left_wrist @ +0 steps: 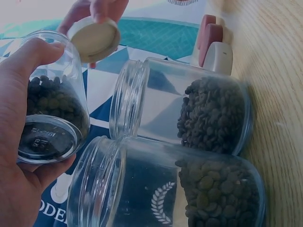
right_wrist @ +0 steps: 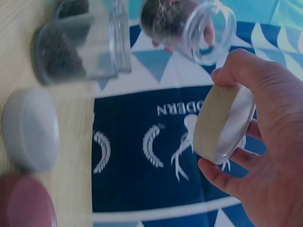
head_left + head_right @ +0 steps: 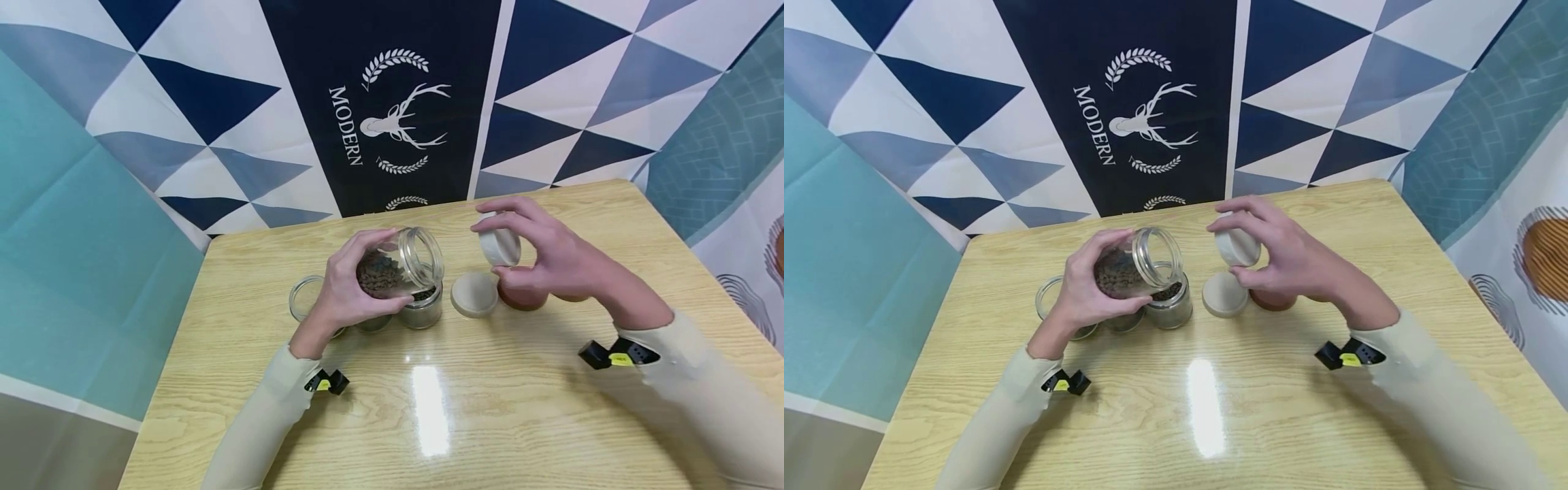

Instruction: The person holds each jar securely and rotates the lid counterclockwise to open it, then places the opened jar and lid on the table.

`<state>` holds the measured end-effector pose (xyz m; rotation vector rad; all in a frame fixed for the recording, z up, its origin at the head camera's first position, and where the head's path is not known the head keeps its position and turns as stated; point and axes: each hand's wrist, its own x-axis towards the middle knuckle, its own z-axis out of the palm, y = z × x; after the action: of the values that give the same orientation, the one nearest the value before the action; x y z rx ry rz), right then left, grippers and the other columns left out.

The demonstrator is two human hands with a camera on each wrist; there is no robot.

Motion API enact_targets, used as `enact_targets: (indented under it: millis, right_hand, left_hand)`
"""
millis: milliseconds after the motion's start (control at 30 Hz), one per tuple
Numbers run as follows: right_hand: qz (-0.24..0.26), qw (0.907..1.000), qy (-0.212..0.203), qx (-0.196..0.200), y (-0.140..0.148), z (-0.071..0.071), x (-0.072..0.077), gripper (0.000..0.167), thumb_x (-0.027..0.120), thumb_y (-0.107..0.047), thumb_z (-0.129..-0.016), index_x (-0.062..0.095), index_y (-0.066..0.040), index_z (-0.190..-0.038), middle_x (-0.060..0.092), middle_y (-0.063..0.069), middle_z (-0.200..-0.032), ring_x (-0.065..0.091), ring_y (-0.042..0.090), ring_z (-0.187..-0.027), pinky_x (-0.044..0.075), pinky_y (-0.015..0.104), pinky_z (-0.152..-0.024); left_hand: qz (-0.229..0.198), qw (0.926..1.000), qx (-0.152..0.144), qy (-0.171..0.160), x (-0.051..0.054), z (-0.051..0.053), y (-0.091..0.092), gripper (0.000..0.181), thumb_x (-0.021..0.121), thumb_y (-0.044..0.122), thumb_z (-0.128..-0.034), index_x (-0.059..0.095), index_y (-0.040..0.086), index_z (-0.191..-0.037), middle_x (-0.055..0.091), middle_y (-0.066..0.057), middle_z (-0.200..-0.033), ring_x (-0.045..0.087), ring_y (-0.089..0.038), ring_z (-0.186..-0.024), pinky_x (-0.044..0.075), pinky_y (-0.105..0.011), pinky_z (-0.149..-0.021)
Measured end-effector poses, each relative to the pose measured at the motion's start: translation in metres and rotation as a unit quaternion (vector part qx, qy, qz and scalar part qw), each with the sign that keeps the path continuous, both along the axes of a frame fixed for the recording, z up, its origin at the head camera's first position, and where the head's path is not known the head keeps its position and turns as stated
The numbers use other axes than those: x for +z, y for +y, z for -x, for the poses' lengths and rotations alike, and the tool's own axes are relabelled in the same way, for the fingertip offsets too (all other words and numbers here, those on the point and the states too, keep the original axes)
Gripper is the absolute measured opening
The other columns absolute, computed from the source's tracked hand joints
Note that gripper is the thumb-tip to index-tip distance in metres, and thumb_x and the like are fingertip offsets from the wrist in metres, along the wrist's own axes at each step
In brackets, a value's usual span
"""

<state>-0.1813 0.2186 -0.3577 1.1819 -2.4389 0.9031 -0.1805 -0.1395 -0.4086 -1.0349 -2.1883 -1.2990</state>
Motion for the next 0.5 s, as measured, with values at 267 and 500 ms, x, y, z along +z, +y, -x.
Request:
enact_targets:
  millis: [267,500]
  right_hand:
    - [-0.001,0.9991,0.028,-0.032,0.038,0.001,-0.001,0.071,0.089,0.009,-0.071,0.073,-0.008,-0.138,0.061,0.019,-0.155,0.045,-0.006,-0.145,0.042,0.012,-0.095]
    - [-0.015,0.9977,0.022,-0.062,0.070,0.001,-0.013,0.076,0.091,0.010,-0.067,0.074,-0.010,-0.138,0.057,-0.004,-0.161,0.040,-0.012,-0.147,0.039,0.008,-0.097]
  left_hand:
    - [-0.004,1.0000,0.002,0.004,-0.001,-0.001,-0.002,0.099,0.106,0.015,-0.0644,0.062,0.001,-0.151,0.072,-0.019,-0.148,0.075,-0.035,-0.130,0.059,-0.038,-0.120]
    - [-0.009,0.9999,-0.003,0.006,-0.002,-0.001,-0.002,0.099,0.106,0.014,-0.0646,0.061,0.001,-0.152,0.072,-0.020,-0.148,0.075,-0.035,-0.129,0.062,-0.051,-0.115]
